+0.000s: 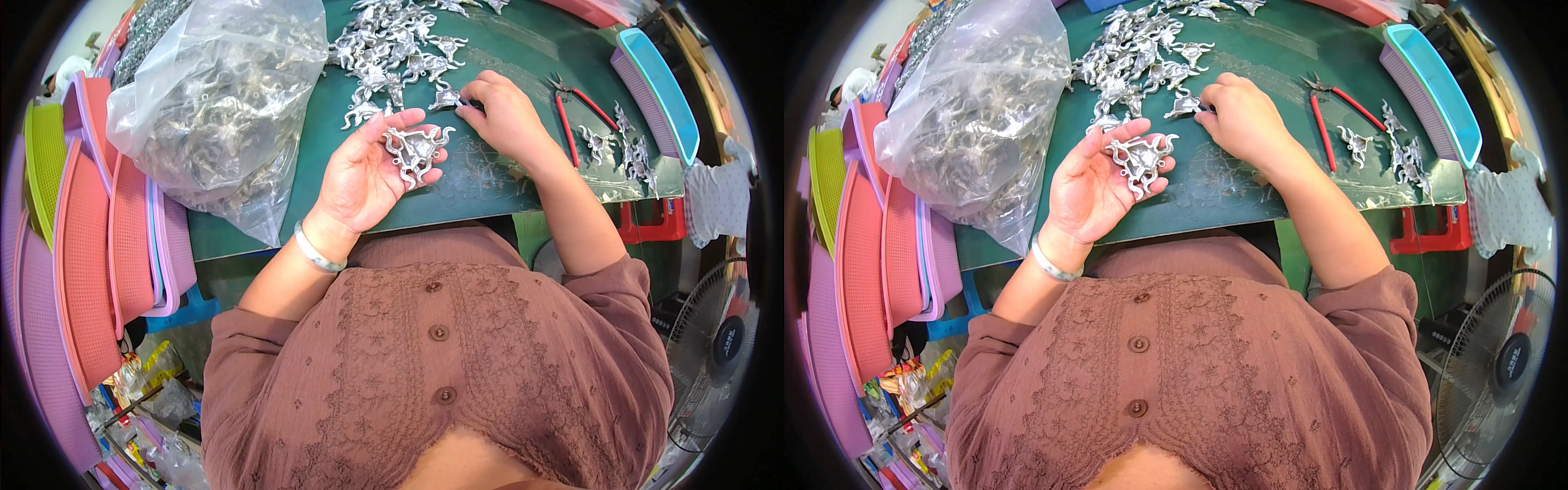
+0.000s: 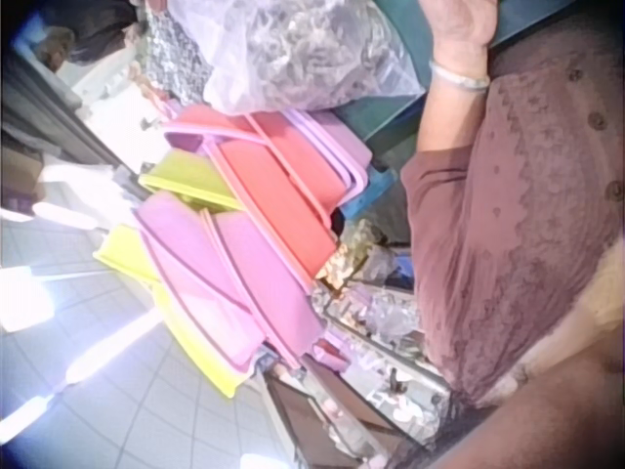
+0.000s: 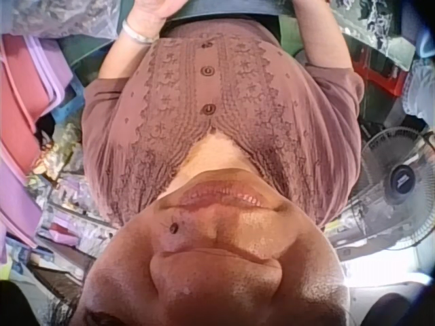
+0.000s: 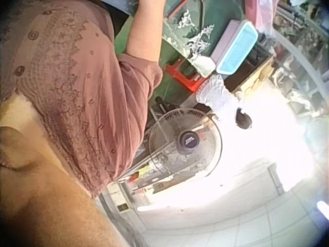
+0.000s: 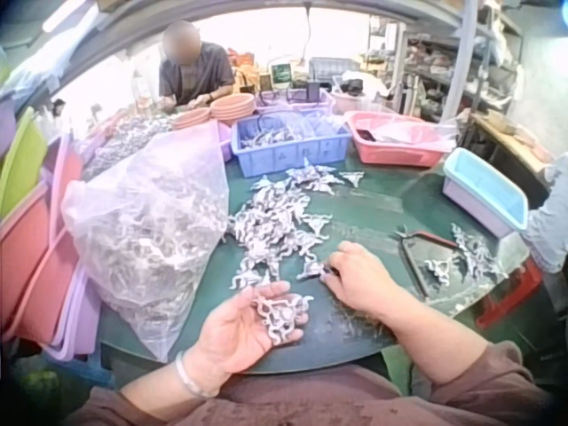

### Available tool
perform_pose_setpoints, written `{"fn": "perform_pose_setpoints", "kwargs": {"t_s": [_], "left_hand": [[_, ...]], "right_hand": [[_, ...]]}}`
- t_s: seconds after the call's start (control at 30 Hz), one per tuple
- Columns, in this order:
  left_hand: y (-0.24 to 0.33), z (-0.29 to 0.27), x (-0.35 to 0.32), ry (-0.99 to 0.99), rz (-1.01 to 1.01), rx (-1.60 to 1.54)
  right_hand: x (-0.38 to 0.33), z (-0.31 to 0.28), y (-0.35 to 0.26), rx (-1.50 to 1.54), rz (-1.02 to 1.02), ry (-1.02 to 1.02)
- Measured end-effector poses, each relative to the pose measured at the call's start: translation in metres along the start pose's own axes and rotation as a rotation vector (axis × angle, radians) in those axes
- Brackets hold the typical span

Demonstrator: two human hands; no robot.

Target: The person uses red-handled pliers to trim small silver metal pieces on a green workbench. They pick up the metal parts, cut off excess material, and place the finished pieces into a plastic bag.

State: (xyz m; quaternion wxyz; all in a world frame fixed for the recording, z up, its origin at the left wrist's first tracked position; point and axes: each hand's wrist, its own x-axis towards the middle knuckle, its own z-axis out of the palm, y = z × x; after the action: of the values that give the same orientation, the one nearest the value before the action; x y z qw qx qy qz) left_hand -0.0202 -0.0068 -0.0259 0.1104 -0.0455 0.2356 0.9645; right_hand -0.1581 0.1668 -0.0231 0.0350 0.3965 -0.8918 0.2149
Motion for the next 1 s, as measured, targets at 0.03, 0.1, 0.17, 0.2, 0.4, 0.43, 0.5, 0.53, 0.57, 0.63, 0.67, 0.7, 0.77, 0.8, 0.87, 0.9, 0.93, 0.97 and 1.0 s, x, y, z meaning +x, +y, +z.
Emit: {"fn": "perform_pose_setpoints", "kwargs": {"t_s": [0.03,0.1,0.17,0.2,0.4,0.43,0.5,0.53,0.57,0.63,0.67,0.7,0.77,0.8,0.87,0.9,0.93,0.97,1.0], "left_hand": [[0.000,0.000,0.000,0.001,-0.001,-0.001],[0.001,0.000,0.000,0.003,-0.002,-0.001],[0.001,0.000,0.000,0.005,-0.002,-0.001],[0.001,0.000,0.000,0.006,-0.001,-0.001],[0.000,-0.001,0.000,0.016,-0.010,0.018],[0.000,-0.001,0.000,0.023,-0.005,0.032],[-0.001,0.000,0.000,0.034,0.004,0.061],[-0.001,-0.001,-0.001,0.052,0.019,0.099],[-0.002,-0.003,-0.001,0.069,0.033,0.137],[-0.002,-0.002,0.000,0.104,0.042,0.187],[-0.002,-0.002,0.000,0.123,0.039,0.198],[-0.002,-0.002,0.000,0.143,0.037,0.209],[-0.003,0.001,0.001,0.186,0.029,0.227],[-0.003,0.002,0.001,0.207,0.026,0.236],[-0.004,0.007,0.001,0.240,0.021,0.275],[-0.005,0.008,0.001,0.256,0.019,0.293],[-0.005,0.008,0.001,0.241,-0.001,0.299],[-0.005,0.007,0.002,0.227,-0.020,0.305],[-0.005,0.007,0.002,0.213,-0.039,0.311]], "right_hand": [[-0.001,0.000,0.001,0.022,0.003,0.005],[-0.003,-0.001,0.002,0.065,0.008,0.018],[-0.005,-0.001,0.004,0.135,0.024,0.021],[-0.006,-0.001,0.005,0.171,0.032,0.022],[-0.012,-0.009,0.002,0.464,0.179,-0.068],[-0.014,-0.009,0.003,0.521,0.184,-0.064],[-0.017,-0.007,0.006,0.633,0.195,-0.053],[-0.018,-0.007,0.006,0.703,0.185,-0.035],[-0.019,-0.006,0.006,0.774,0.176,-0.015],[-0.021,-0.009,0.003,0.876,0.166,-0.007],[-0.022,-0.012,-0.001,0.909,0.163,-0.021],[-0.023,-0.016,-0.004,0.942,0.159,-0.036],[-0.024,-0.022,-0.009,1.021,0.157,-0.077],[-0.025,-0.025,-0.011,1.060,0.155,-0.099],[-0.027,-0.029,-0.014,1.070,0.134,-0.104],[-0.028,-0.031,-0.016,1.074,0.123,-0.107],[-0.029,-0.033,-0.018,1.082,0.110,-0.100],[-0.030,-0.035,-0.020,1.090,0.096,-0.094],[-0.030,-0.036,-0.021,1.098,0.083,-0.088]]}}
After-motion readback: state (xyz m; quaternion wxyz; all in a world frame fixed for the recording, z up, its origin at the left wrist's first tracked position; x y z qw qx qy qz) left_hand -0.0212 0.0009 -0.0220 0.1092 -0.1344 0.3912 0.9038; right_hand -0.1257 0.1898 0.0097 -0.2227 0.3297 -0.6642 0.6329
